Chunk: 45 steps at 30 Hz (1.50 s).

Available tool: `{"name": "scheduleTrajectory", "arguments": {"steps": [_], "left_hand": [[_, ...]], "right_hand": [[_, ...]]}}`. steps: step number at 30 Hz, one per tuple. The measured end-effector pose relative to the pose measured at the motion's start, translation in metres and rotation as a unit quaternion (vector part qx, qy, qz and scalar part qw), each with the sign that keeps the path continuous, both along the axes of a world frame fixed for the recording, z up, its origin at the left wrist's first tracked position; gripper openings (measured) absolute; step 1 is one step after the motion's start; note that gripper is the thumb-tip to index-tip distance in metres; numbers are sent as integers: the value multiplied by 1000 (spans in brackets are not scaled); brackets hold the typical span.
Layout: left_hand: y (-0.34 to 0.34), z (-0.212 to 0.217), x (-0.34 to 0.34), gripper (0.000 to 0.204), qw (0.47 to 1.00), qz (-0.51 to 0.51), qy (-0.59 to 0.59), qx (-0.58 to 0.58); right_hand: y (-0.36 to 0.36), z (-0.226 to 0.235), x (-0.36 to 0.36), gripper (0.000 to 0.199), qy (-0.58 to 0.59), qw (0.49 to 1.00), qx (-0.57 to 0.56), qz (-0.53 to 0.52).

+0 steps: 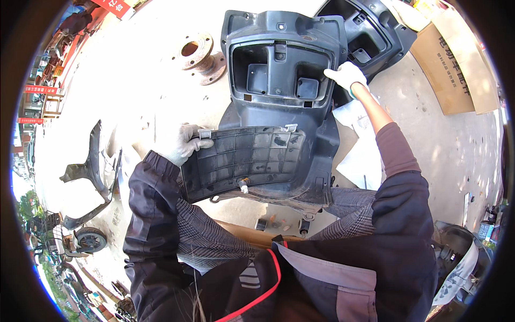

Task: The person removes a small black plastic cover from a larger black plastic housing, then reattaches it by aligning and pressing the edges. The person handles the cover and housing repeatedly, checking fit and orientation.

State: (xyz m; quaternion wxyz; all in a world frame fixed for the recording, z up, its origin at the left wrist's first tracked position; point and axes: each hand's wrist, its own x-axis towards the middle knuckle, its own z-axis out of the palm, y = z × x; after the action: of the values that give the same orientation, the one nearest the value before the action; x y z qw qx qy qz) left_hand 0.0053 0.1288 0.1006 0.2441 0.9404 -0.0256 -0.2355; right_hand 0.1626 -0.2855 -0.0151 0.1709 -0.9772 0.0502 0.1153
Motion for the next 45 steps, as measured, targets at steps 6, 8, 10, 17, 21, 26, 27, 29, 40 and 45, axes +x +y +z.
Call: {"name": "scheduleTrajectory", "arguments": {"steps": [6,8,10,17,21,26,27,29,40,45], "left_hand": [[32,12,0,29,998,-6,-65,-26],[46,15,2,29,995,13,-90,-49],[61,18,6,27,987,85,-103,-91],[116,11,18,44,925,218,-250,-187],[144,5,22,47,907,270,-312,-86],[159,3,13,42,889,285,-350,-78],[161,3,11,37,883,297,-358,-66],[165,5,8,35,867,325,-376,-43],[253,-17,-57,42,723,475,-489,-114],[344,-17,-167,32,505,589,-524,-352]], "right_hand": [[-2,-48,-5,87,27,965,205,-159],[6,-68,-6,89,-35,926,310,-211],[13,-76,-3,79,-53,901,371,-218],[39,-30,7,35,-51,977,11,-209],[58,7,-8,39,-94,982,4,-164],[83,35,-17,48,-156,983,-16,-94],[88,40,-16,48,-172,981,-19,-87],[96,51,-14,49,-181,979,-23,-94],[115,122,-14,55,-281,951,-126,-4],[169,206,-3,55,-414,897,-150,48]]}}
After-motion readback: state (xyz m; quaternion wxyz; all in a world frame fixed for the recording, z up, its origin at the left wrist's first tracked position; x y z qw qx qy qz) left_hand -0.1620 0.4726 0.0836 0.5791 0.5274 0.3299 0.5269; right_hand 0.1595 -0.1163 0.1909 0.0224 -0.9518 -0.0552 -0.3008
